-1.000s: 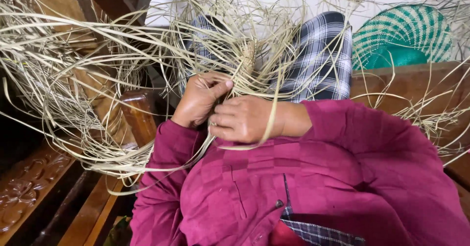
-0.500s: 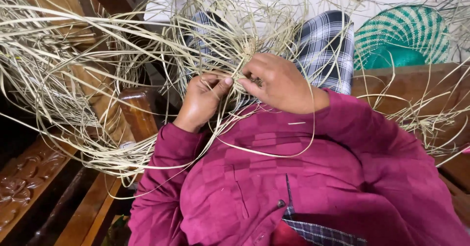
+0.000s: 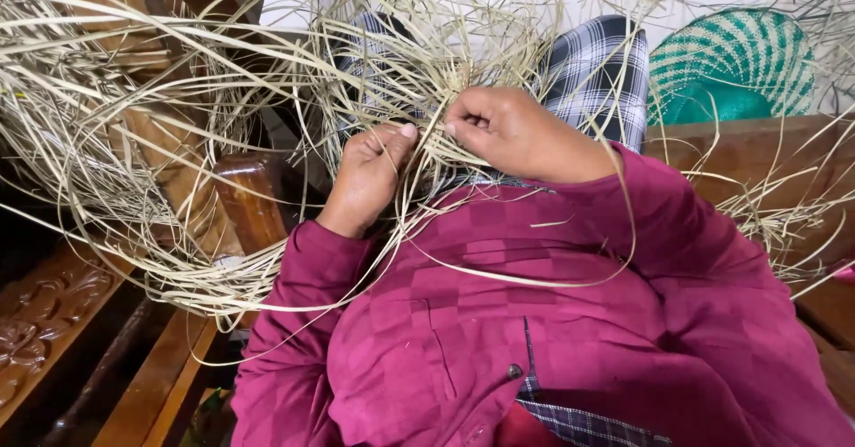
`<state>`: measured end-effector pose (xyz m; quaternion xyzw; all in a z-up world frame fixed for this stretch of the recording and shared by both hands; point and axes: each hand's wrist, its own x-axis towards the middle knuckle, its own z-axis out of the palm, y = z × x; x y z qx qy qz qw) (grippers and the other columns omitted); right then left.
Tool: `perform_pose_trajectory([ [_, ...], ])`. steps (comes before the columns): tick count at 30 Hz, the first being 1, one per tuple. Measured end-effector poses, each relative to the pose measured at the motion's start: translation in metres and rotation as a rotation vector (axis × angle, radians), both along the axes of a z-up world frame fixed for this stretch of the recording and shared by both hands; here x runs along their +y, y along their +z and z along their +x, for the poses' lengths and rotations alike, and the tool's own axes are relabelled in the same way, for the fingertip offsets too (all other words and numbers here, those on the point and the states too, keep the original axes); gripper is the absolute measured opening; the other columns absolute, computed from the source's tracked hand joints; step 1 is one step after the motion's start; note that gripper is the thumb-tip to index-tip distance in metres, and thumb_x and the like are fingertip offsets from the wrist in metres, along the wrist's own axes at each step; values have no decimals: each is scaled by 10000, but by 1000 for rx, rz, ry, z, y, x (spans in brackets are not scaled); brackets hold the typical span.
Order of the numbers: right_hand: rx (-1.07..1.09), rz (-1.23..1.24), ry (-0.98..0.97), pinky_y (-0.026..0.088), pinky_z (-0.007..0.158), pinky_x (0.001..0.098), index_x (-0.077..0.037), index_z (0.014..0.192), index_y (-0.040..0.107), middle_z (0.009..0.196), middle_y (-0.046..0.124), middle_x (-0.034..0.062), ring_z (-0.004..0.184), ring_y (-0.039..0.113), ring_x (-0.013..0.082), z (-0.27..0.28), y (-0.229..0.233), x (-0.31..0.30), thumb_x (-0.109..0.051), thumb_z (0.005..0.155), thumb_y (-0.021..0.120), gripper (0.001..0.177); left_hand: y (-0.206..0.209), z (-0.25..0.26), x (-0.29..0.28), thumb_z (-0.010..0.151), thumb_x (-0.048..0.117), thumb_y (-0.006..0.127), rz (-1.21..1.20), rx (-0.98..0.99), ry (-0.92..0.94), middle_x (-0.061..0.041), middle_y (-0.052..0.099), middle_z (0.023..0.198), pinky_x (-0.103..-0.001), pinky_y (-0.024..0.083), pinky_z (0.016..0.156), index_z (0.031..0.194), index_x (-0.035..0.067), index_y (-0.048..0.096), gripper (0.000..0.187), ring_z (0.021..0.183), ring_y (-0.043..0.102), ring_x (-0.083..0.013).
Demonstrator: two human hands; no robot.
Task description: A person is weaving a basket or mat using dried straw fibers.
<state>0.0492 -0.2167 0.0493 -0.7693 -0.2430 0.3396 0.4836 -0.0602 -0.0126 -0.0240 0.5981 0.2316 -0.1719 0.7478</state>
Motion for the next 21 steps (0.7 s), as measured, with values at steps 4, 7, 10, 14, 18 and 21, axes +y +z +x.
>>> perform_pose_trajectory([
  [4,96,1,1,489,644,350,4,967,691,727,630,91,683,554,188,1,-3,-7,-28,984,590,107,15,5,-1,1037,179,661,-36,2,8,33,549,658,-224,422,682,767,72,697,293,672,462,-67],
  [7,-141,4,52,508,675,332,2,1089,698,815,655,112,732,604,219,7,-8,-12,4,996,592,141,-5,-4,1,1033,157,660,-78,-13,4,36,581,657,-220,437,705,759,74,698,289,669,486,-60],
  [10,-493,-5,165,526,730,334,-50,1177,687,912,646,125,815,642,255,10,-9,-10,15,988,628,208,8,3,-2,1008,133,694,-56,-116,-51,-33,685,790,-274,475,826,860,41,738,180,796,573,-101],
  [14,-678,40,204,557,783,371,-84,1194,650,1026,607,124,898,641,273,3,-35,-15,-20,979,680,227,19,0,-14,906,44,804,96,-304,-66,-146,753,1046,-412,451,1025,1059,3,726,177,1057,646,-226],
  [18,-382,257,-5,545,851,407,-30,1223,646,988,607,149,920,618,300,-6,-59,-20,47,1018,556,236,40,-2,-29,998,122,687,53,-473,-121,-210,676,1191,-484,447,1091,1179,-45,674,246,1227,608,-357],
  [21,-219,358,-238,537,872,394,21,1153,683,1026,653,154,962,634,266,-9,-59,-20,-1,1050,599,135,45,-5,-32,1026,102,628,85,-557,-172,-200,621,1253,-503,433,1119,1292,-41,638,302,1277,571,-374],
])
